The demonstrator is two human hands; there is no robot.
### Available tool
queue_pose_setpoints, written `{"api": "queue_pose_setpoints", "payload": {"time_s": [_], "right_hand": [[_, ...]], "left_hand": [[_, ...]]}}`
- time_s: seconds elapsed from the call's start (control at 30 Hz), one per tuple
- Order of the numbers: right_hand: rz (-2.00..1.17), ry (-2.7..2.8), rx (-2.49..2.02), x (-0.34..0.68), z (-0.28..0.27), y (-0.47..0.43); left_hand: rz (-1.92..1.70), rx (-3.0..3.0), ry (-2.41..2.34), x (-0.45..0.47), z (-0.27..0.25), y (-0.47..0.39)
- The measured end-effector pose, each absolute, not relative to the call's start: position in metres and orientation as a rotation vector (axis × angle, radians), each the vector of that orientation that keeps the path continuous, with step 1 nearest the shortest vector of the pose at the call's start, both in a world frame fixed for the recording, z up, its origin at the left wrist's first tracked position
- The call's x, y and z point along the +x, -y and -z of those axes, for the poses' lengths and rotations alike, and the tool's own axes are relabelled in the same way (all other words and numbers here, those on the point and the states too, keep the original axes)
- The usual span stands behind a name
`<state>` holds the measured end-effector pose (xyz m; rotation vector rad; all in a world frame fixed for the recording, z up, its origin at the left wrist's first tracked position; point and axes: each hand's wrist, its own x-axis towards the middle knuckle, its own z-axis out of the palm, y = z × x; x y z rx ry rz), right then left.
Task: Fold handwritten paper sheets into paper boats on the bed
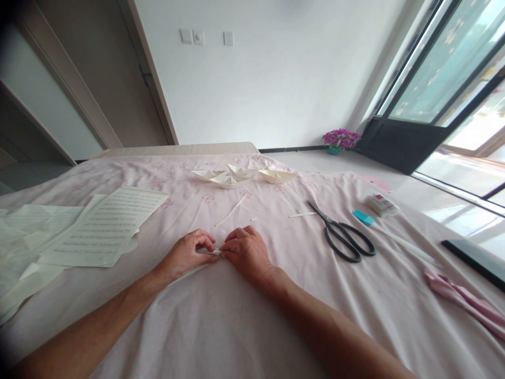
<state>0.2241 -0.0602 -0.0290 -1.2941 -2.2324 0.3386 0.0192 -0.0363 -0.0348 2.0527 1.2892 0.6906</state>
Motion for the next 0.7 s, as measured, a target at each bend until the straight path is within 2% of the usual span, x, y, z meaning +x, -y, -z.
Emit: {"api": "queue_pose_setpoints", "payload": {"time_s": [0.47,0.7], "right_hand": [[-0.476,2.186,-1.346,0.225,0.026,0.055],[-0.384,2.305,-1.380,0.222,0.020,0.058]], "left_hand": [[-0.664,2.196,-1.350,0.025,0.033,0.039],[-0.662,2.219,-1.406,0.027,0.033,0.042]]}}
